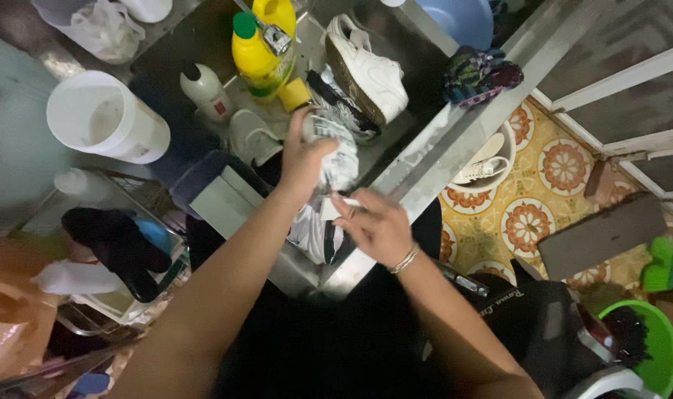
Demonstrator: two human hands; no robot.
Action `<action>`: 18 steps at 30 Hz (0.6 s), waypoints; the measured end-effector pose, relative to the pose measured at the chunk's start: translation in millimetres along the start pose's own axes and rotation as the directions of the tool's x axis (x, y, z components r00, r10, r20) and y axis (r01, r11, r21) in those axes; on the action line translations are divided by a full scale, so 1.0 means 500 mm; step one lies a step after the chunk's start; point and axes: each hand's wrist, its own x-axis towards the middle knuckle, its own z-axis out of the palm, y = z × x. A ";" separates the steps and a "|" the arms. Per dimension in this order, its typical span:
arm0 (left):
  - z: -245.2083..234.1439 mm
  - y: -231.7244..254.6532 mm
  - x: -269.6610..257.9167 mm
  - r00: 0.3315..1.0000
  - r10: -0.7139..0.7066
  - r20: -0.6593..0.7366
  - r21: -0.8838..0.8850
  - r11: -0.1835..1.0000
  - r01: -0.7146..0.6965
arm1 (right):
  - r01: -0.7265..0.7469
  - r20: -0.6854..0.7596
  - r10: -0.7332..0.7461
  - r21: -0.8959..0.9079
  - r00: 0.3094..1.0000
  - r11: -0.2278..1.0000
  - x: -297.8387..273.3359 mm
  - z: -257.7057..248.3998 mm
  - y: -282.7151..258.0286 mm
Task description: The person removes the laces from a white sneaker, then scrubs the shoe with a brush and soapy water at a sink. They rinse the shoe and repeat the process on a second sneaker, scrubbing the upper and sole before rinsing again.
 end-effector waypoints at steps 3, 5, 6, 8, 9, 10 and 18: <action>0.022 -0.026 0.004 0.993 0.109 0.050 0.153 0.981 -0.116 | 0.013 0.011 -0.013 -0.008 1.000 1.000 0.005 -0.021 -0.004; 0.035 -0.033 0.010 0.995 0.100 0.027 0.230 0.968 -0.103 | -0.047 0.063 0.051 -0.073 0.997 0.996 0.011 -0.028 -0.004; 0.037 -0.036 0.008 0.981 0.187 0.044 0.287 0.939 -0.191 | 0.013 0.050 -0.009 -0.062 0.999 0.998 0.007 -0.029 -0.007; 0.040 -0.036 0.007 0.929 0.356 0.099 0.395 0.843 -0.365 | 0.135 0.015 -0.134 -0.039 0.991 0.990 0.001 -0.027 -0.006; 0.039 -0.032 0.007 0.971 0.232 0.064 0.393 0.888 -0.239 | 0.103 0.040 -0.101 -0.048 0.994 0.994 0.001 -0.026 -0.002; 0.037 -0.029 0.004 0.995 0.099 0.032 0.388 0.916 -0.104 | 0.065 0.066 -0.062 -0.058 0.996 0.996 -0.005 -0.024 -0.002; 0.041 -0.021 -0.004 0.991 0.128 0.045 0.318 0.938 -0.136 | 0.091 0.108 -0.089 -0.009 0.990 0.996 -0.021 -0.034 0.026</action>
